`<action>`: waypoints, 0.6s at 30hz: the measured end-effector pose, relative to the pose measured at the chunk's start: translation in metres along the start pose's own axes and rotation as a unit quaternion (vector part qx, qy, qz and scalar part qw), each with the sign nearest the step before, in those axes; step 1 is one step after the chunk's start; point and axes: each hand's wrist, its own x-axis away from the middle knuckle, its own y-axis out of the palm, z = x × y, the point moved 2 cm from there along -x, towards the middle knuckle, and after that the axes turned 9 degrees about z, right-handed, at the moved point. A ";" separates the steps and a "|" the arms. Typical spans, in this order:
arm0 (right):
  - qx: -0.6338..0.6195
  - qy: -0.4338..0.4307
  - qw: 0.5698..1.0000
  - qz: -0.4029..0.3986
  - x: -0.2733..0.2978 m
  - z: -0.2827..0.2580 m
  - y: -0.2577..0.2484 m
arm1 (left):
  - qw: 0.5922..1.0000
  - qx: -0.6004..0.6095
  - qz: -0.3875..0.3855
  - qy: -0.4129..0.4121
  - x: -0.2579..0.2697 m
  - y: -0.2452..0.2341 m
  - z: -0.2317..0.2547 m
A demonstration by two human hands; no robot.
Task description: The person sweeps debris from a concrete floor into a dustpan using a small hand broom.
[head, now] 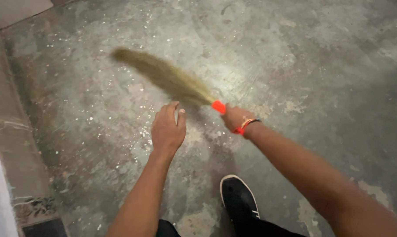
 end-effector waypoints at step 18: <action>-0.045 0.001 0.976 0.214 -0.063 -0.032 -0.045 | 0.995 -0.032 0.072 -0.055 -0.005 -0.072 -0.015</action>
